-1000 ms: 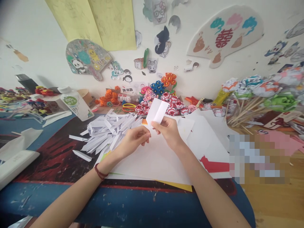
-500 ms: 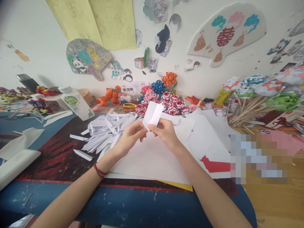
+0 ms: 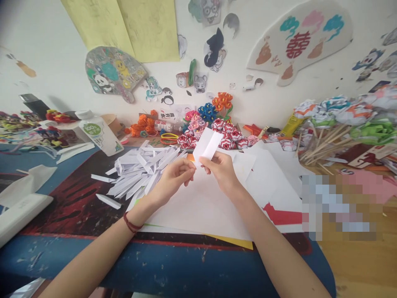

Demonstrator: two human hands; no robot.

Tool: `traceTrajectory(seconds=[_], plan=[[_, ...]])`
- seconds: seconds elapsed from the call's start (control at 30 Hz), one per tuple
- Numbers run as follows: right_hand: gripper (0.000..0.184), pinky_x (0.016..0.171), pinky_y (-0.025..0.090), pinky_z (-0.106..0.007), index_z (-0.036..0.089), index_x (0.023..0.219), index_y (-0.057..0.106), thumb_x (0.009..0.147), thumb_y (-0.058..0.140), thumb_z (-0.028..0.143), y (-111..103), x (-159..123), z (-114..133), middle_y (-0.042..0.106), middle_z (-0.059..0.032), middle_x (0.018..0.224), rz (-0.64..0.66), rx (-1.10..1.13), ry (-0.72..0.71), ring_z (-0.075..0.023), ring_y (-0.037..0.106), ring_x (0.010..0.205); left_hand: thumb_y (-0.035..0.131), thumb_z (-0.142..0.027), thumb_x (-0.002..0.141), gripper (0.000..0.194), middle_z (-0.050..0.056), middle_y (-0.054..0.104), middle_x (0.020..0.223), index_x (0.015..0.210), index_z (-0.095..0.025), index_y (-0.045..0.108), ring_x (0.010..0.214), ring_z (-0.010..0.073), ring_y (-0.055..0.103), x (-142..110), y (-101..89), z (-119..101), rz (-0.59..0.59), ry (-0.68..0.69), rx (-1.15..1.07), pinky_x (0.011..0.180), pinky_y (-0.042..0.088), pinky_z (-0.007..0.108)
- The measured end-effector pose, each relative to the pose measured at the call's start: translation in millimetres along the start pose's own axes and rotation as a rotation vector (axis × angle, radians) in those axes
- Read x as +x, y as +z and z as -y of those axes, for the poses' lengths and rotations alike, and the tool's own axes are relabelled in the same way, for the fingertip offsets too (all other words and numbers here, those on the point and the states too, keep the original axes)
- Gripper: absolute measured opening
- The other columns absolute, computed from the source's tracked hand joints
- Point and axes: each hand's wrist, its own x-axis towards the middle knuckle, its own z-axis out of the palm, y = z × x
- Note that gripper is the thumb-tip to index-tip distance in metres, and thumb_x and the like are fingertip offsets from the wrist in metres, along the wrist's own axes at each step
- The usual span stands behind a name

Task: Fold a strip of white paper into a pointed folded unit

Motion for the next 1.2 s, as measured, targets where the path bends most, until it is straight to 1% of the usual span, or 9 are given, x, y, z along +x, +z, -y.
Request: traceTrajectory(seconds=[0.2, 0.3, 0.4, 0.6, 0.7, 0.8, 0.9, 1.0, 1.2], plan=[[0.022, 0.049, 0.035, -0.027, 0.014, 0.075, 0.067, 0.071, 0.073, 0.035, 1.6, -1.4, -0.2, 0.057, -0.0009, 0.061, 0.143, -0.044, 0.049, -0.0105, 0.045, 0.052, 0.062, -0.039, 0.082, 0.027, -0.002, 0.057, 0.061, 0.077, -0.015, 0.051, 0.05, 0.0072, 0.049, 1.5, -3.3, 1.0, -0.066, 0.033, 0.101, 0.049, 0.038, 0.02], [0.021, 0.05, 0.036, -0.027, 0.013, 0.076, 0.067, 0.073, 0.073, 0.033, 2.6, -2.2, -1.1, 0.056, -0.0002, 0.059, 0.157, -0.046, 0.06, -0.01, 0.044, 0.051, 0.06, -0.039, 0.084, 0.028, -0.002, 0.056, 0.059, 0.072, -0.016, 0.049, 0.048, 0.0072, 0.047, 1.0, -4.3, 1.9, -0.069, 0.041, 0.158, 0.048, 0.036, 0.02], [0.021, 0.05, 0.036, -0.027, 0.013, 0.079, 0.068, 0.074, 0.072, 0.033, 2.1, -2.5, -1.6, 0.056, -0.0004, 0.06, 0.183, -0.053, 0.07, -0.0102, 0.044, 0.052, 0.052, -0.038, 0.089, 0.03, -0.002, 0.057, 0.058, 0.069, -0.016, 0.049, 0.047, 0.0071, 0.046, -0.2, -4.4, 2.9, -0.088, 0.067, 0.236, 0.048, 0.035, 0.02], [0.022, 0.052, 0.038, -0.027, 0.013, 0.076, 0.066, 0.075, 0.07, 0.034, 1.3, -2.2, -3.8, 0.057, -0.0011, 0.06, 0.223, -0.055, 0.094, -0.0109, 0.046, 0.053, 0.043, -0.036, 0.093, 0.035, -0.002, 0.055, 0.056, 0.064, -0.017, 0.051, 0.048, 0.0085, 0.046, -1.3, -6.1, 1.8, -0.111, 0.113, 0.405, 0.052, 0.036, 0.022], [0.024, 0.052, 0.038, -0.027, 0.014, 0.073, 0.063, 0.078, 0.068, 0.038, 1.0, -1.4, -4.8, 0.056, -0.0012, 0.059, 0.216, -0.048, 0.092, -0.0118, 0.047, 0.055, 0.041, -0.034, 0.094, 0.037, -0.002, 0.055, 0.056, 0.062, -0.017, 0.051, 0.049, 0.0089, 0.046, -1.7, -5.9, 0.7, -0.09, 0.116, 0.44, 0.053, 0.036, 0.022], [0.026, 0.051, 0.038, -0.027, 0.014, 0.078, 0.064, 0.078, 0.068, 0.04, 0.6, -1.1, -4.3, 0.059, -0.003, 0.067, 0.203, -0.053, 0.098, -0.0124, 0.048, 0.057, 0.04, -0.033, 0.094, 0.038, -0.001, 0.056, 0.058, 0.061, -0.017, 0.051, 0.05, 0.0088, 0.047, -2.2, -5.4, 0.5, -0.081, 0.104, 0.45, 0.053, 0.036, 0.022], [0.028, 0.051, 0.039, -0.026, 0.013, 0.085, 0.066, 0.076, 0.069, 0.04, 0.8, -1.5, -4.3, 0.061, -0.0042, 0.073, 0.219, -0.046, 0.11, -0.0125, 0.049, 0.059, 0.042, -0.033, 0.092, 0.031, -0.001, 0.059, 0.062, 0.068, -0.017, 0.054, 0.051, 0.0089, 0.049, -2.1, -6.1, 0.0, -0.13, 0.097, 0.441, 0.053, 0.036, 0.022], [0.029, 0.051, 0.04, -0.025, 0.013, 0.081, 0.066, 0.075, 0.07, 0.041, 1.2, -1.5, -6.3, 0.061, -0.0042, 0.073, 0.198, -0.055, 0.126, -0.0124, 0.05, 0.059, 0.049, -0.033, 0.089, 0.024, -0.001, 0.061, 0.063, 0.072, -0.017, 0.055, 0.054, 0.0098, 0.052, -1.4, -7.1, -1.8, -0.161, 0.089, 0.435, 0.054, 0.038, 0.021], [0.03, 0.05, 0.041, -0.024, 0.013, 0.08, 0.064, 0.075, 0.07, 0.042, 0.7, 0.5, -6.9, 0.061, -0.0018, 0.068, 0.103, -0.074, 0.146, -0.0133, 0.054, 0.06, 0.053, -0.033, 0.087, 0.028, 0.001, 0.062, 0.06, 0.066, -0.016, 0.057, 0.053, 0.0101, 0.053, 0.3, -6.0, -0.8, -0.082, 0.08, 0.5, 0.054, 0.038, 0.021]])
